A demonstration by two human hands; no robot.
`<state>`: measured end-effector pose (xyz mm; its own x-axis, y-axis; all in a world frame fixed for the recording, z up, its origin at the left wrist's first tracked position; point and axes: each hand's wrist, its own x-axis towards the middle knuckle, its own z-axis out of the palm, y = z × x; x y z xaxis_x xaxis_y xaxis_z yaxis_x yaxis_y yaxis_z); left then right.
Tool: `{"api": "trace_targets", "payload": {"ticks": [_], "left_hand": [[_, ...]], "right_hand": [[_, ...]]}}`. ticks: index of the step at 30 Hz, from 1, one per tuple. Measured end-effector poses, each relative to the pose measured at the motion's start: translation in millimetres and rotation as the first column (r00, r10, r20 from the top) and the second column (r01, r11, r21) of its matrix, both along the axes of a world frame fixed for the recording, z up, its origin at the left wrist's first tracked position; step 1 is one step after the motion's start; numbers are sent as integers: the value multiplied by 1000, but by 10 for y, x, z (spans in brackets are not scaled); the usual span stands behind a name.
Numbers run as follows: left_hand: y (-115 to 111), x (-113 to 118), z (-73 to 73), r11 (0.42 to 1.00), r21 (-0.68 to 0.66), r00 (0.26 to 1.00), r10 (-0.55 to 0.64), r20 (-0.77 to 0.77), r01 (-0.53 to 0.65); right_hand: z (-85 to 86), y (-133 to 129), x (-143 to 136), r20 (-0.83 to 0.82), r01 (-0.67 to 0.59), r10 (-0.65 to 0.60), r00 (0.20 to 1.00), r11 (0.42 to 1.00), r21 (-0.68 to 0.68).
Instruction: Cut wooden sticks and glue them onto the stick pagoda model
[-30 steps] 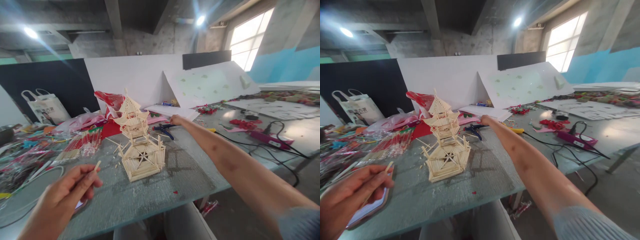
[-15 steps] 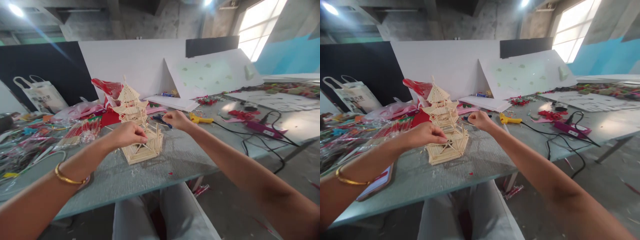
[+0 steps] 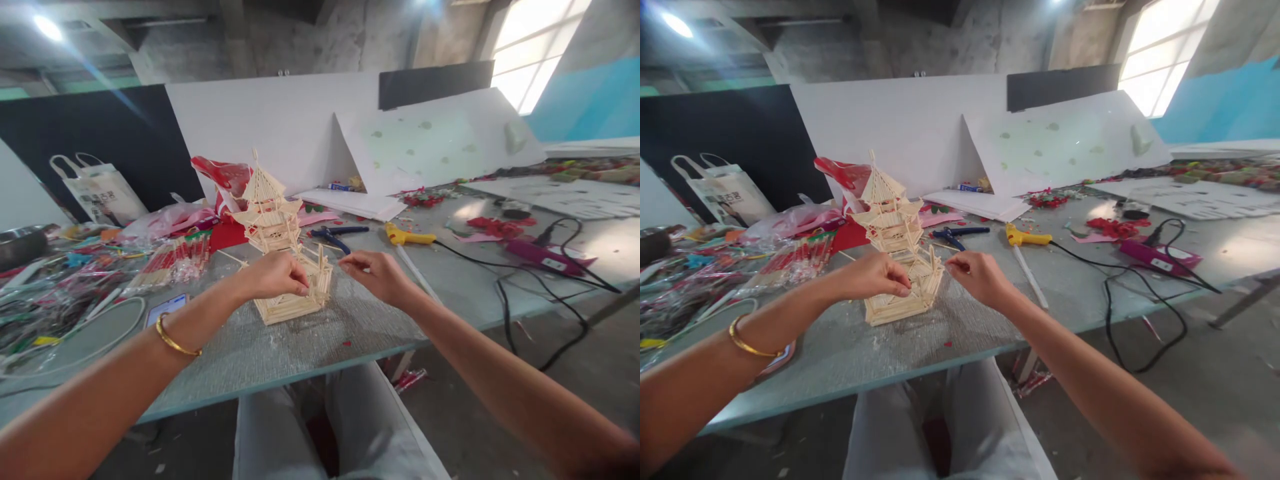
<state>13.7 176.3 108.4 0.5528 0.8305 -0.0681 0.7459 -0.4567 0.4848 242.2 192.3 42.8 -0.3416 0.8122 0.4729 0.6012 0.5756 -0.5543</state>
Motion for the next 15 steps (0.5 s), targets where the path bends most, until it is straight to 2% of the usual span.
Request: {"api": "trace_targets", "payload": {"ticks": [6, 15], "left_hand": [[10, 1, -36, 1000, 16, 999, 13, -35, -12], [30, 14, -98, 998, 54, 993, 45, -109, -39]], "right_hand": [[-81, -38, 29, 17, -21, 21, 1000, 1000, -7], [-87, -67, 24, 25, -20, 20, 999, 1000, -12]]}}
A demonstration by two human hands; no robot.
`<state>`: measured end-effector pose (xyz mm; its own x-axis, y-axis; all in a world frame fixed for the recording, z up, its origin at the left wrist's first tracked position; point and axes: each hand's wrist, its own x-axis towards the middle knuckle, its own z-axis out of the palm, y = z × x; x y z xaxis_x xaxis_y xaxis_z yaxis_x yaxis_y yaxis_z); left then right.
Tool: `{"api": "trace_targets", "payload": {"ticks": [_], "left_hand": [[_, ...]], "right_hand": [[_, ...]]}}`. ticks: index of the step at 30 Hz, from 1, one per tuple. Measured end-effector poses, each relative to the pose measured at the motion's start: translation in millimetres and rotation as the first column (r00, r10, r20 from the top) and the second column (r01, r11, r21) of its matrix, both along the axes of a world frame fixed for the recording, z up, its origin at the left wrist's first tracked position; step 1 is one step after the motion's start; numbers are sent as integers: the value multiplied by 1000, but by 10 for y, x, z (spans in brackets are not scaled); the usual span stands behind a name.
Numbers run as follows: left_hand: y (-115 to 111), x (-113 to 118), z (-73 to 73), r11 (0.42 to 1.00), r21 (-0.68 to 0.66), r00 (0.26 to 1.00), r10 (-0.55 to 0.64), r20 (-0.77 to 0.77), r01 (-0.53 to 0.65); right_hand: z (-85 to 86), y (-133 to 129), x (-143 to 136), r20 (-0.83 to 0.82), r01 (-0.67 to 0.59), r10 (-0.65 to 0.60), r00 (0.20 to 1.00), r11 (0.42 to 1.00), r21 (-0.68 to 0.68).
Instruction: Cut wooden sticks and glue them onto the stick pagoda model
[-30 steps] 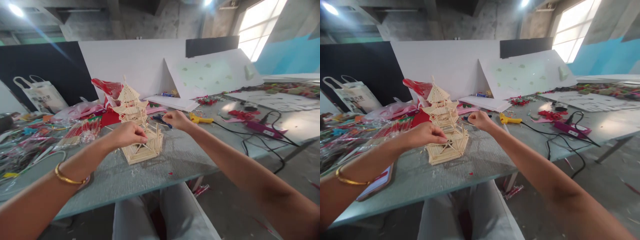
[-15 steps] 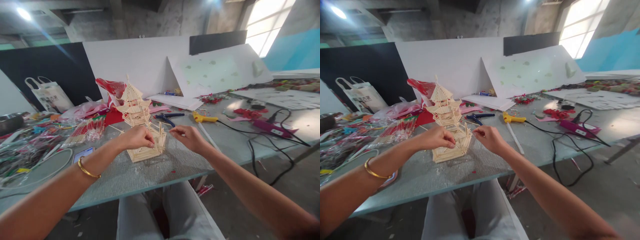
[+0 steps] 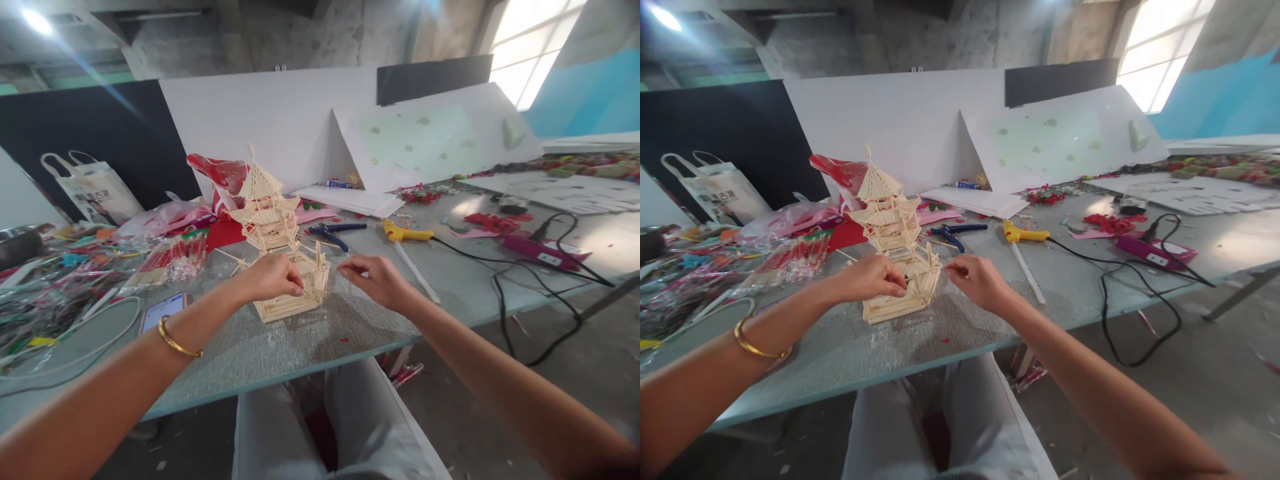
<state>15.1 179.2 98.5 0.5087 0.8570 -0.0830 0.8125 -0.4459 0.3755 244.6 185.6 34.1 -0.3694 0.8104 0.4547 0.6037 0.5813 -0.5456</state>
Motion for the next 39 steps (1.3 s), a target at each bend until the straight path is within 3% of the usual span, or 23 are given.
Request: {"api": "trace_targets", "payload": {"ticks": [16, 26, 39], "left_hand": [[35, 14, -60, 997, 70, 995, -6, -96, 13], [28, 27, -38, 997, 65, 988, -38, -150, 48], [17, 25, -19, 995, 65, 984, -58, -170, 70]], "right_hand": [[-65, -90, -123, 15, -42, 43, 999, 998, -42], [28, -77, -332, 12, -152, 152, 988, 988, 17], [-18, -113, -269, 47, -94, 91, 995, 994, 59]]}}
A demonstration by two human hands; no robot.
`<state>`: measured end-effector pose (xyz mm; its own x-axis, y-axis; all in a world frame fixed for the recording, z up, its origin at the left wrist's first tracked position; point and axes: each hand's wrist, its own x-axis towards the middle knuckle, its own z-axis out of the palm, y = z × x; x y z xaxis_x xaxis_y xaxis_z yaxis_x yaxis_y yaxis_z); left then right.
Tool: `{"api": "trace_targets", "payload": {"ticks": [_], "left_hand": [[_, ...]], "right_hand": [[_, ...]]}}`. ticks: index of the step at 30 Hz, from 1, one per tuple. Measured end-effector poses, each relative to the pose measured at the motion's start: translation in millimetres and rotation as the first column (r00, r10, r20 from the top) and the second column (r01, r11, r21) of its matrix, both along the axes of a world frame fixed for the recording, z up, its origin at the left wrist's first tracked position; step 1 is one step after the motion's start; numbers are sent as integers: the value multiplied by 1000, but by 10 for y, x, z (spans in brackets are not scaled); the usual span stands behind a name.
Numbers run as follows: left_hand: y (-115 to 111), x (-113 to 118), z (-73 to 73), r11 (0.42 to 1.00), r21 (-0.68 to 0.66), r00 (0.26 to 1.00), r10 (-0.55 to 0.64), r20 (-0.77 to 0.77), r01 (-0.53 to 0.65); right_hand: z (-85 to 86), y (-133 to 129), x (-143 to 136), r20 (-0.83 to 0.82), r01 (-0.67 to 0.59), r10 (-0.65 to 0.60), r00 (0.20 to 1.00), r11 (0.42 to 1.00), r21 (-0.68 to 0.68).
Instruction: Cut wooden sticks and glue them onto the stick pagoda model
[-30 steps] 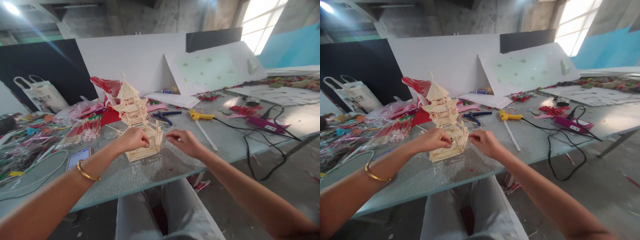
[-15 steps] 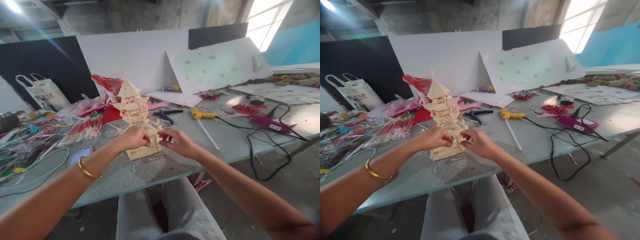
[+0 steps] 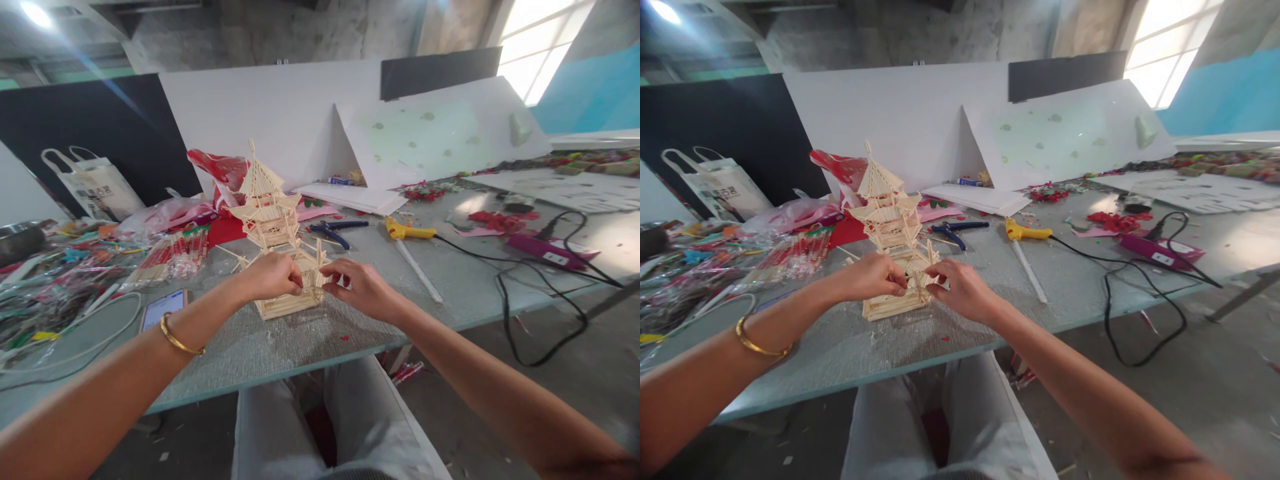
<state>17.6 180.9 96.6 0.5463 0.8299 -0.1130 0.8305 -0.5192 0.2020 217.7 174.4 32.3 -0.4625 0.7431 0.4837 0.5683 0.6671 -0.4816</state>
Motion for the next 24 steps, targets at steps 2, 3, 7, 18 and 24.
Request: {"api": "trace_targets", "payload": {"ticks": [2, 3, 7, 18, 24], "left_hand": [[-2, 5, 4, 1000, -2, 1000, 1, 0, -1], [-3, 6, 5, 1000, -2, 1000, 3, 0, -3], [-9, 4, -1, 1000, -3, 1000, 17, 0, -17], [6, -6, -36, 1000, 6, 1000, 30, 5, -30], [-16, 2, -10, 999, 15, 999, 34, 3, -34]], "right_hand": [[-5, 0, -1, 3, 10, -10, 1000, 1000, 0], [-5, -1, -4, 5, 12, -12, 1000, 1000, 1], [7, -7, -20, 13, 9, -9, 1000, 1000, 11], [22, -11, -31, 41, 12, -11, 999, 1000, -12], [20, -8, -31, 41, 9, -9, 999, 1000, -4]]}}
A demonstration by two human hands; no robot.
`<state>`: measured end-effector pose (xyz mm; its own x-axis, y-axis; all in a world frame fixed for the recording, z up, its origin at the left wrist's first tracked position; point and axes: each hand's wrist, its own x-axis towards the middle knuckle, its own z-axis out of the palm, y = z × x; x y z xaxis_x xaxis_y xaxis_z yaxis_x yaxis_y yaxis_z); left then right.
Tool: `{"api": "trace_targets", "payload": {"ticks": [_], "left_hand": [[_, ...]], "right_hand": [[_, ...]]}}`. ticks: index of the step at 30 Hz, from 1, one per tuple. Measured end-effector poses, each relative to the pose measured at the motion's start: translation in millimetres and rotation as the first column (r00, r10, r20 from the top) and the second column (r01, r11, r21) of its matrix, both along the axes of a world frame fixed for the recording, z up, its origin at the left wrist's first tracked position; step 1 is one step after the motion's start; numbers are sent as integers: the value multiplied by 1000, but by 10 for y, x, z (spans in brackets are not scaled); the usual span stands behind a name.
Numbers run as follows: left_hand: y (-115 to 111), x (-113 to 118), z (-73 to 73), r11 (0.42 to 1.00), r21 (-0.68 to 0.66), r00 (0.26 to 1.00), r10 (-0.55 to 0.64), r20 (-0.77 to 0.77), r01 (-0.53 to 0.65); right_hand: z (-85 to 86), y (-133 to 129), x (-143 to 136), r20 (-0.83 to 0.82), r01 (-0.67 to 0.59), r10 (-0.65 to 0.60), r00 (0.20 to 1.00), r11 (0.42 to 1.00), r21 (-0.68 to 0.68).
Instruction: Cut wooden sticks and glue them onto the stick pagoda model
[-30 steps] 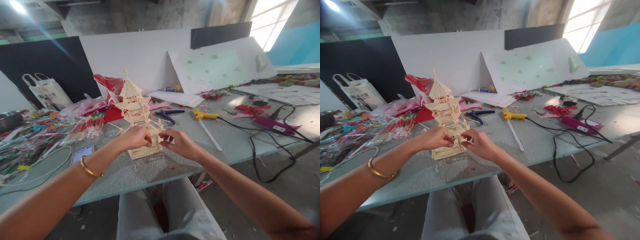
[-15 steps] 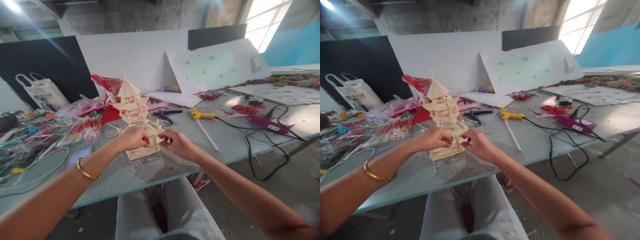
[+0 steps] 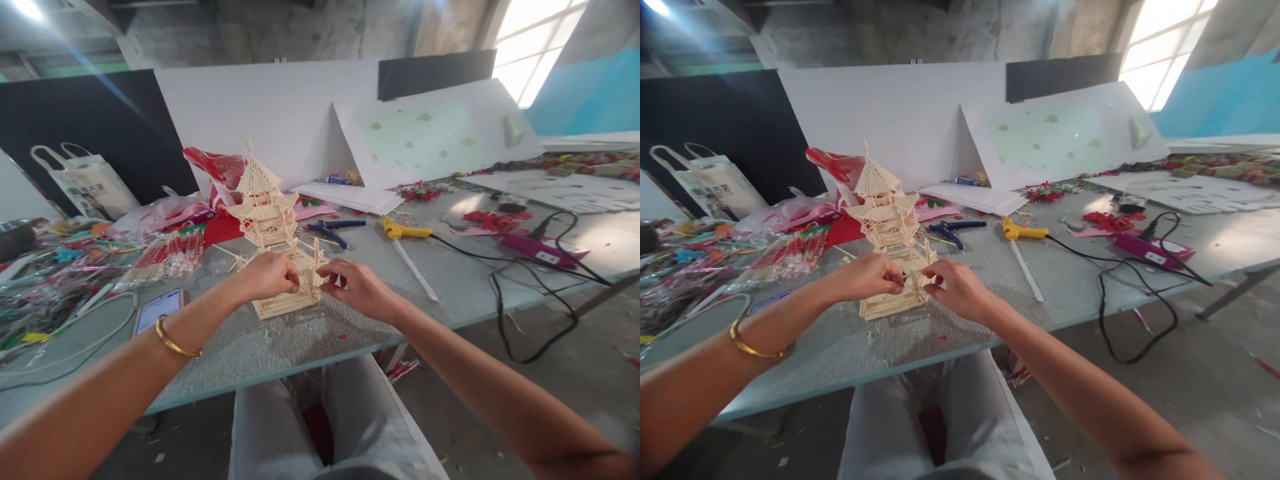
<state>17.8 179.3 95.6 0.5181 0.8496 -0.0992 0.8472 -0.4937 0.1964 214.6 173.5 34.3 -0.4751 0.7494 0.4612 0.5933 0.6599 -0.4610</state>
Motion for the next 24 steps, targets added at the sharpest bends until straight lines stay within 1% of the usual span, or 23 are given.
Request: {"api": "trace_targets", "payload": {"ticks": [9, 17, 24], "left_hand": [[-9, -12, 5, 1000, 2, 1000, -11, 6, 11], [19, -34, -30, 1000, -5, 1000, -19, 25, 19], [8, -29, -7, 1000, -18, 999, -21, 28, 21]], "right_hand": [[7, -5, -7, 5, -13, 13, 1000, 1000, 7], [30, -15, 9, 5, -8, 8, 1000, 1000, -3], [60, 4, 78, -13, -22, 22, 1000, 999, 48]]}}
